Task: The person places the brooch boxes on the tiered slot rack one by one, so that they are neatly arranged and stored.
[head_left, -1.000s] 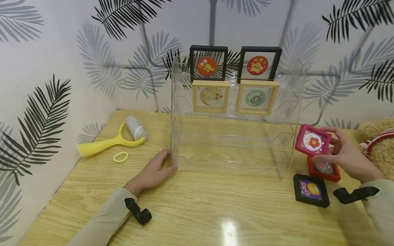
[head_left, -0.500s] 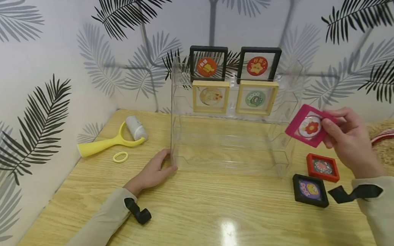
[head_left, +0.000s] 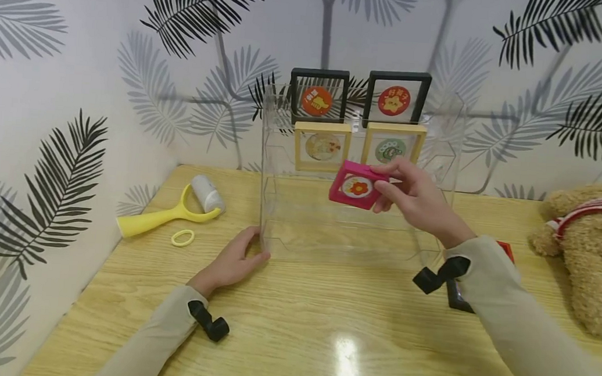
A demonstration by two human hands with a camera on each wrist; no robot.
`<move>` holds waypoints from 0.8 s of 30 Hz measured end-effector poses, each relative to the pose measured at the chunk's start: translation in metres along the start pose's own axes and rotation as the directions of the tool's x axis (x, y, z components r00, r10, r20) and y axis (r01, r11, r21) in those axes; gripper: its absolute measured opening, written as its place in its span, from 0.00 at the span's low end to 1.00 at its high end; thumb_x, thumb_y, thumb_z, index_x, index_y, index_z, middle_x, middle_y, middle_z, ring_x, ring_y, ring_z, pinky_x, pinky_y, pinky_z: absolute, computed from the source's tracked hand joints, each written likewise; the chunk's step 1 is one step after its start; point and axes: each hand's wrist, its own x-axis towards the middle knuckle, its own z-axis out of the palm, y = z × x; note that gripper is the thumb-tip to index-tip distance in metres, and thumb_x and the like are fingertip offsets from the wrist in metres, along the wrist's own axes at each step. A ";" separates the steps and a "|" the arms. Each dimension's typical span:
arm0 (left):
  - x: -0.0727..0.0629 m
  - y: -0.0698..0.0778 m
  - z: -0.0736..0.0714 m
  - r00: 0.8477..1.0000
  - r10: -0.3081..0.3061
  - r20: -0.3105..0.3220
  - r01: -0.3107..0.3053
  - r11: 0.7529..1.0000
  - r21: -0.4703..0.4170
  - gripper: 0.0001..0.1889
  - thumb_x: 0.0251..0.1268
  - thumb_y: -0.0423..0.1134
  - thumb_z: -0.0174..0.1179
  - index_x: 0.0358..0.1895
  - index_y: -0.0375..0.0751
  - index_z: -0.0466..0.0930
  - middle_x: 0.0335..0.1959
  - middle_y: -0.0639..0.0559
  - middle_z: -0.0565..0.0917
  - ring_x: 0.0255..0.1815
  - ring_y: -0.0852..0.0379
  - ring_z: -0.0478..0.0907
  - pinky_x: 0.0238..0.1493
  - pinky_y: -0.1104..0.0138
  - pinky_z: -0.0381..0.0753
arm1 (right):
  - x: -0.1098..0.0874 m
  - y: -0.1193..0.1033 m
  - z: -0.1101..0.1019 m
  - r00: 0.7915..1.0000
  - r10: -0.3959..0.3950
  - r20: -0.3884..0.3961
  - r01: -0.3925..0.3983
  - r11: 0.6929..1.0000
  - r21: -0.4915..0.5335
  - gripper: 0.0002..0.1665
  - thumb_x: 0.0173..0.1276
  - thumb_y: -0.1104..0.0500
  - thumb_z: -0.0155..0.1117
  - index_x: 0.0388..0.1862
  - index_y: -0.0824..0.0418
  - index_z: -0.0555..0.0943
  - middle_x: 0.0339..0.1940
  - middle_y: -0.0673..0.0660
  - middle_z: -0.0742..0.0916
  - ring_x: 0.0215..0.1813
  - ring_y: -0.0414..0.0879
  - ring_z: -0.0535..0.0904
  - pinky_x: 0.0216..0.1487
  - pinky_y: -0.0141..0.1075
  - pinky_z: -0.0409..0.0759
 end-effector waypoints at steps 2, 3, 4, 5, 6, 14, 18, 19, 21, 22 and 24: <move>0.000 -0.001 0.000 1.000 0.000 -0.002 0.000 1.000 0.002 0.27 0.68 0.37 0.58 0.66 0.31 0.64 0.64 0.35 0.71 0.69 0.39 0.64 0.69 0.46 0.60 | 0.009 0.001 0.014 0.999 0.039 0.026 -0.038 0.998 -0.042 0.14 0.72 0.67 0.55 0.54 0.71 0.72 0.47 0.65 0.81 0.27 0.45 0.84 0.32 0.32 0.83; 0.000 0.000 0.000 1.000 0.000 -0.004 0.000 1.000 0.003 0.27 0.68 0.37 0.58 0.66 0.31 0.64 0.64 0.35 0.71 0.69 0.39 0.64 0.69 0.46 0.61 | 0.014 0.002 0.020 0.998 0.051 0.035 -0.049 0.997 -0.056 0.14 0.72 0.66 0.55 0.54 0.70 0.72 0.48 0.66 0.81 0.28 0.46 0.84 0.33 0.31 0.83; 0.000 -0.001 0.000 1.000 0.001 -0.007 -0.001 1.000 0.006 0.27 0.68 0.37 0.58 0.66 0.31 0.64 0.64 0.35 0.71 0.69 0.39 0.64 0.69 0.46 0.61 | 0.017 0.004 0.026 0.997 0.061 0.041 -0.058 0.996 -0.062 0.15 0.72 0.66 0.55 0.55 0.69 0.72 0.49 0.67 0.80 0.29 0.49 0.84 0.33 0.31 0.83; 0.000 -0.001 0.000 1.000 0.001 -0.010 -0.001 1.000 0.007 0.26 0.68 0.37 0.59 0.66 0.31 0.64 0.64 0.35 0.71 0.69 0.39 0.64 0.69 0.46 0.61 | 0.021 0.006 0.031 0.997 0.066 0.044 -0.063 0.996 -0.067 0.15 0.72 0.66 0.56 0.55 0.69 0.73 0.49 0.66 0.80 0.29 0.51 0.84 0.34 0.32 0.83; 0.000 0.000 0.000 1.000 0.001 -0.011 -0.001 1.000 0.007 0.26 0.68 0.37 0.59 0.66 0.30 0.64 0.63 0.35 0.71 0.69 0.39 0.64 0.69 0.46 0.61 | 0.023 0.007 0.035 0.997 0.069 0.045 -0.065 0.995 -0.070 0.15 0.72 0.66 0.56 0.55 0.68 0.73 0.49 0.66 0.80 0.30 0.52 0.83 0.34 0.32 0.83; 0.001 0.003 0.001 1.000 0.009 0.000 -0.009 1.000 0.006 0.27 0.68 0.38 0.58 0.65 0.30 0.64 0.63 0.34 0.71 0.69 0.39 0.64 0.69 0.46 0.60 | 0.033 0.021 0.058 0.992 0.077 0.102 -0.050 0.968 -0.246 0.14 0.72 0.63 0.56 0.55 0.63 0.76 0.50 0.61 0.81 0.33 0.49 0.81 0.35 0.38 0.82; 0.001 0.002 0.000 1.000 0.013 -0.005 -0.013 1.000 0.006 0.27 0.68 0.38 0.59 0.65 0.30 0.64 0.64 0.34 0.71 0.69 0.39 0.64 0.69 0.45 0.60 | 0.034 0.018 0.062 0.991 0.051 0.123 -0.003 0.933 -0.359 0.14 0.72 0.63 0.57 0.56 0.62 0.76 0.49 0.62 0.83 0.31 0.48 0.79 0.34 0.37 0.80; 0.001 0.003 -0.001 1.000 0.014 -0.005 -0.014 1.000 0.006 0.27 0.68 0.38 0.59 0.66 0.30 0.64 0.64 0.34 0.70 0.69 0.38 0.64 0.69 0.45 0.60 | 0.033 0.016 0.061 0.991 0.048 0.125 0.001 0.930 -0.367 0.15 0.72 0.63 0.57 0.56 0.61 0.76 0.52 0.63 0.83 0.30 0.48 0.79 0.32 0.36 0.79; 0.001 0.003 -0.001 1.000 0.014 -0.004 -0.014 1.000 0.004 0.27 0.68 0.38 0.58 0.66 0.29 0.64 0.64 0.34 0.70 0.69 0.38 0.64 0.69 0.45 0.60 | 0.031 0.014 0.060 0.990 0.049 0.130 0.000 0.934 -0.358 0.17 0.71 0.64 0.57 0.58 0.60 0.76 0.55 0.62 0.81 0.27 0.46 0.79 0.29 0.35 0.77; 0.001 0.004 -0.001 1.000 0.011 -0.001 -0.011 1.000 0.003 0.27 0.68 0.37 0.58 0.66 0.29 0.63 0.64 0.34 0.70 0.69 0.38 0.64 0.69 0.45 0.60 | 0.029 0.013 0.059 0.991 0.046 0.126 0.001 0.935 -0.355 0.19 0.71 0.65 0.57 0.60 0.60 0.76 0.56 0.62 0.80 0.26 0.46 0.79 0.28 0.35 0.76; 0.000 0.004 0.000 1.000 0.011 0.001 -0.011 1.000 0.003 0.27 0.68 0.37 0.58 0.66 0.29 0.64 0.64 0.33 0.70 0.69 0.38 0.64 0.69 0.45 0.60 | 0.025 0.012 0.057 0.994 0.041 0.104 -0.005 0.944 -0.330 0.21 0.71 0.65 0.57 0.62 0.57 0.75 0.60 0.60 0.78 0.25 0.44 0.80 0.24 0.34 0.75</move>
